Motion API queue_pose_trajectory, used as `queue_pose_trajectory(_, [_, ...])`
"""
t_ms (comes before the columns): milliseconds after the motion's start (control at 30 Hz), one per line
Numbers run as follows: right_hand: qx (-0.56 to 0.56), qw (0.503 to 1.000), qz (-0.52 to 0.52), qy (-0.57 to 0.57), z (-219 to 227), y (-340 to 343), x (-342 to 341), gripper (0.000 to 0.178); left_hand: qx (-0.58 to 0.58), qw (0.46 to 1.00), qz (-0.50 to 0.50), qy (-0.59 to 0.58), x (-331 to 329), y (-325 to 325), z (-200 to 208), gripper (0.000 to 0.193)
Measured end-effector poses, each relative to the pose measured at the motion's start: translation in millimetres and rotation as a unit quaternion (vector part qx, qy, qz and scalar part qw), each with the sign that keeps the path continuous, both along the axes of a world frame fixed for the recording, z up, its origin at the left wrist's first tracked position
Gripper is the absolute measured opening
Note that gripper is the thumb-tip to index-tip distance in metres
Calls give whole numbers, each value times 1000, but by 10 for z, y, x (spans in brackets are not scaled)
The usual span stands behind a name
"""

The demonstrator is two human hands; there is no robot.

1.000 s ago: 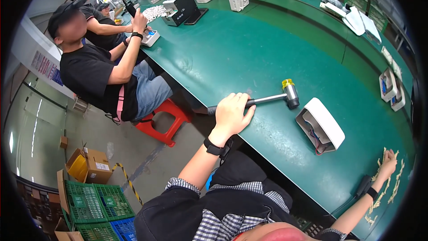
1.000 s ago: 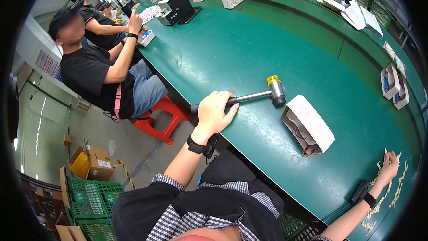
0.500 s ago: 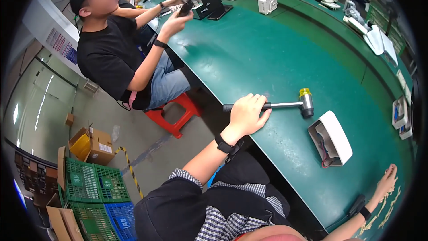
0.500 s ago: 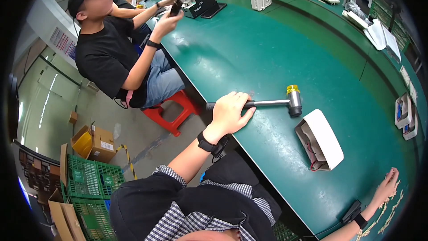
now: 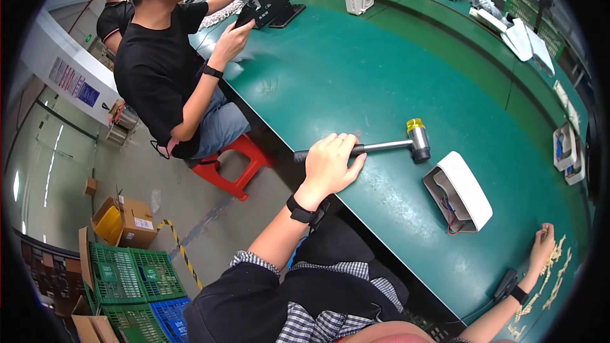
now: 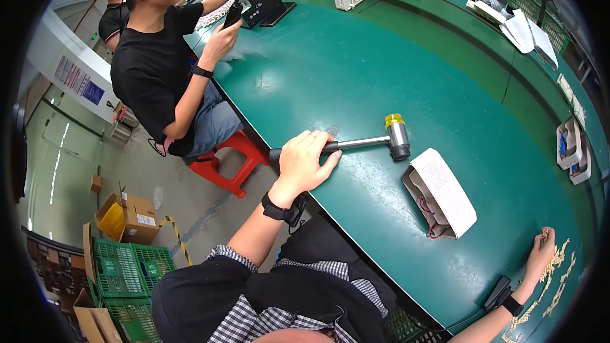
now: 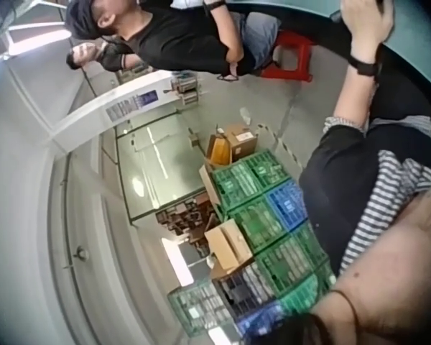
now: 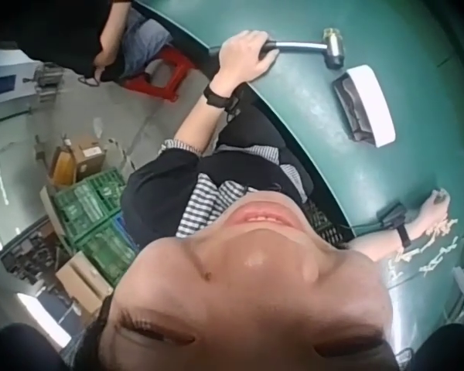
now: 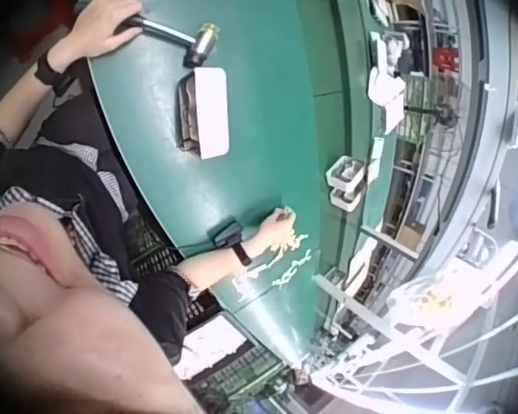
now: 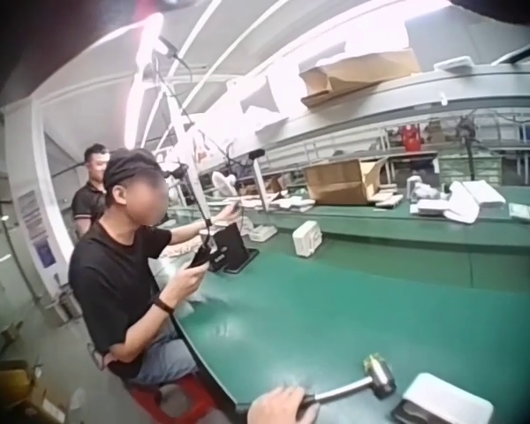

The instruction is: The person assembles electronic devices by hand, fitting plastic housings together and pressing decorative gold emblems onto the surfaces. They use a mallet to tap the components firmly into place before setting the completed units into a storage crate.

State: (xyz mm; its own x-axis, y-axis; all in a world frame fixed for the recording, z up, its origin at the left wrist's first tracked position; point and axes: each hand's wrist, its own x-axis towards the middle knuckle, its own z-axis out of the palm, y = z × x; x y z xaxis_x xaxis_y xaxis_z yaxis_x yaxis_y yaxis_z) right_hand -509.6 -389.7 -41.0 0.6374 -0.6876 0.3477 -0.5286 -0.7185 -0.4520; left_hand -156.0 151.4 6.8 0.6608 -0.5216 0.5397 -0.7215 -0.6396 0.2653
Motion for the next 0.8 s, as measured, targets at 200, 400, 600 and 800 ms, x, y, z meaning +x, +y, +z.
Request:
queue_pose_trajectory(200, [-3, 999, -30, 23, 64, 149, 107, 21, -3, 1000, 3, -6, 4, 6, 2, 19])
queue_pose_trajectory(400, [24, 999, 8, -24, -4, 141, 125, 20, -4, 1000, 6, -16, 9, 26, 26, 19])
queue_pose_trajectory(600, [-27, 999, 24, 4, -20, 208, 166, 21, 1, 1000, 3, -12, -15, -2, 8, 18])
queue_pose_trajectory(800, [-50, 997, 55, 12, -65, 168, 158, 24, -17, 1000, 4, -19, -32, -10, -12, 18])
